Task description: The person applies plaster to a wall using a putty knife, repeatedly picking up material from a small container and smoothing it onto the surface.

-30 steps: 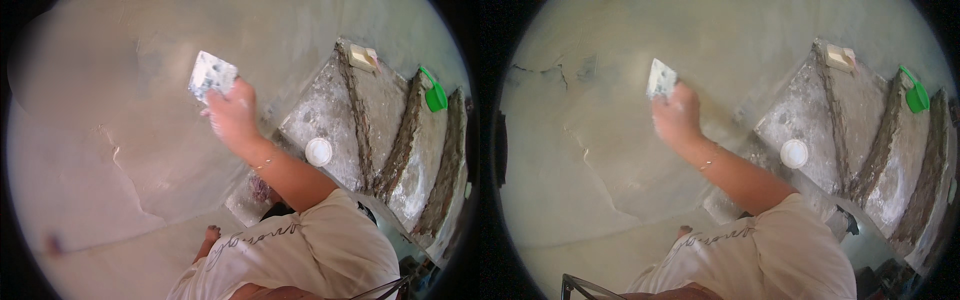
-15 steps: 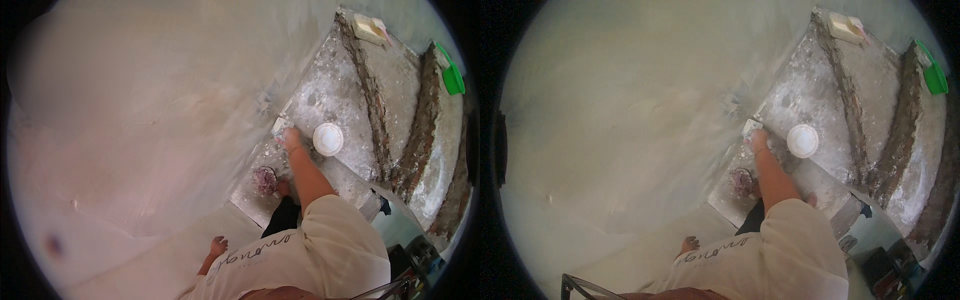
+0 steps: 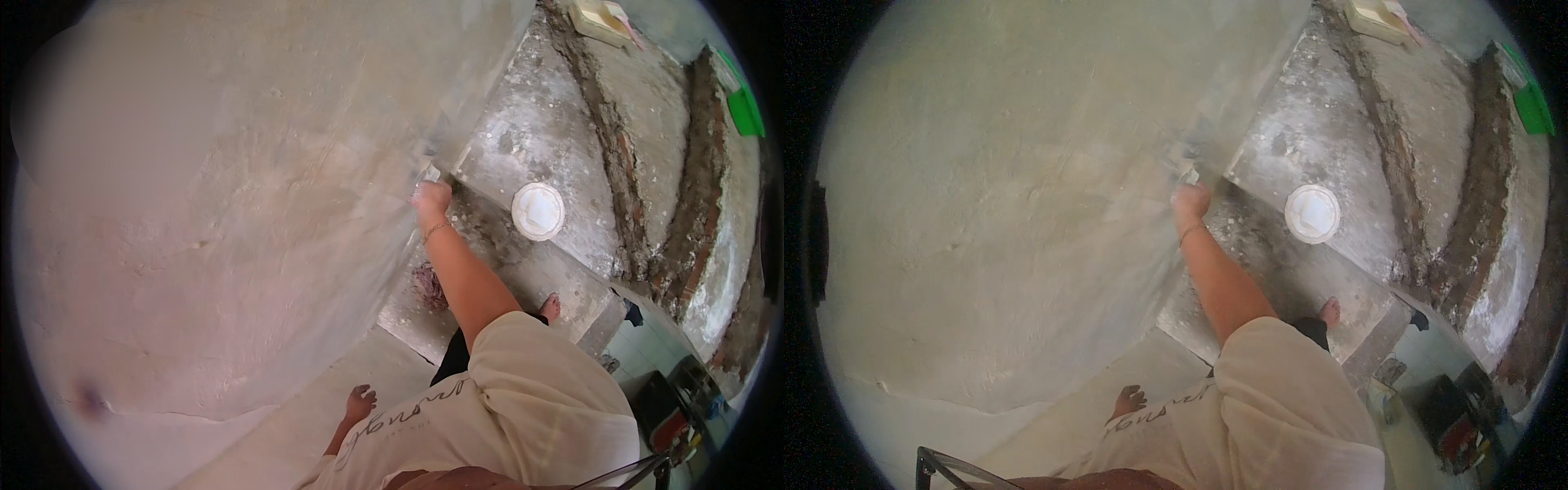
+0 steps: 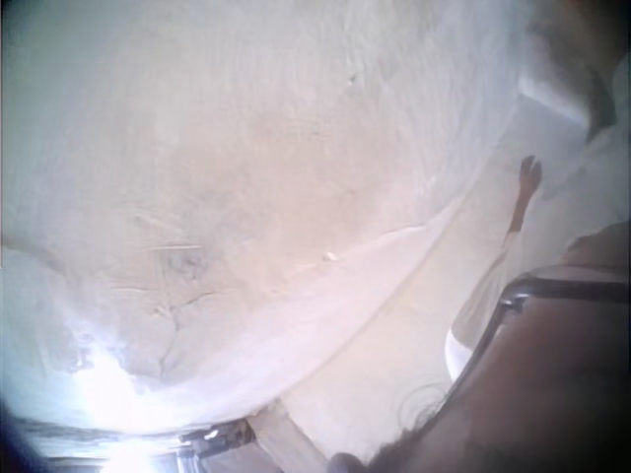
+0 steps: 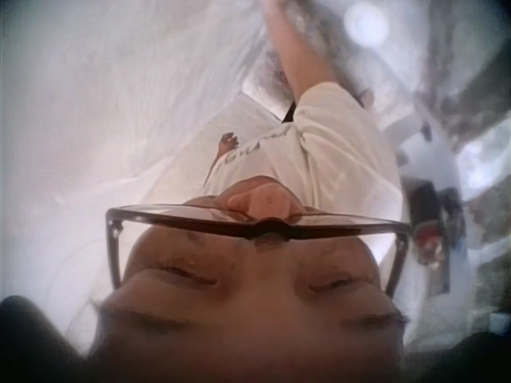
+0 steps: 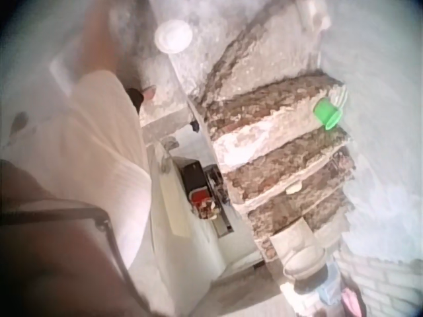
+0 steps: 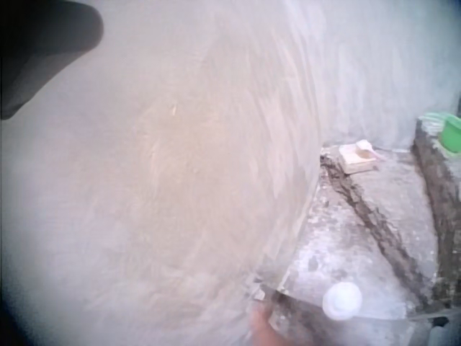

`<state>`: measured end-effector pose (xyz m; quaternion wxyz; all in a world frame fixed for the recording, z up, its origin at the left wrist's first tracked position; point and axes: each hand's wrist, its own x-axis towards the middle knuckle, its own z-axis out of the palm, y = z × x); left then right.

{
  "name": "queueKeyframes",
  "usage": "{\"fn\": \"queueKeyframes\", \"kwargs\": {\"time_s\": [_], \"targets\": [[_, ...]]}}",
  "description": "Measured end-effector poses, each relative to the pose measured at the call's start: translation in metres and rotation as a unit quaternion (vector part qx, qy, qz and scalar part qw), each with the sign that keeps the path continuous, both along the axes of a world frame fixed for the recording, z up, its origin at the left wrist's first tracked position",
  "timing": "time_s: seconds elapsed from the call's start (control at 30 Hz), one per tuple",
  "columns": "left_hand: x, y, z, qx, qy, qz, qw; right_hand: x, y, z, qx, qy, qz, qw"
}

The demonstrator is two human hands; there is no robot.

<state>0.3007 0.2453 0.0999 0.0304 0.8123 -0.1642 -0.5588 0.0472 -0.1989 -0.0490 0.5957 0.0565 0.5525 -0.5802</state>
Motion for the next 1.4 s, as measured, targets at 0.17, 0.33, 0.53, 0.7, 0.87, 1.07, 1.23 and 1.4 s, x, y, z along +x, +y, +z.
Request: {"fn": "queueKeyframes", "kwargs": {"time_s": [0.17,0.33,0.53,0.7,0.87,1.07,1.23,1.4], "targets": [[0.014,-0.009,0.005,-0.019,0.003,-0.031,0.999,0.011,0.019,0.179,-0.097,-0.05,0.062,0.992],[-0.017,-0.044,0.015,-0.033,-0.019,-0.034,0.999,-0.014,0.053,0.306,-0.2,-0.112,0.035,0.973],[-0.03,-0.061,0.031,-0.031,-0.055,-0.075,0.995,-0.054,0.044,0.216,-0.093,-0.023,0.042,0.995],[-0.021,-0.03,0.009,-0.01,-0.037,-0.07,0.997,-0.058,0.036,0.025,0.05,-0.045,0.052,0.996],[0.0,-0.001,0.005,0.025,-0.04,-0.036,0.998,-0.049,0.005,-0.036,0.157,-0.035,0.093,0.983],[0.015,0.017,0.001,0.041,-0.031,0.003,0.999,-0.04,-0.029,0.036,0.059,-0.012,0.008,0.998],[0.009,0.013,-0.012,0.041,-0.006,-0.031,0.999,-0.03,-0.017,0.186,-0.119,0.072,0.108,0.984],[-0.019,-0.036,0.004,-0.025,-0.01,-0.043,0.999,-0.058,0.009,0.255,-0.258,0.003,0.05,0.965]]}}
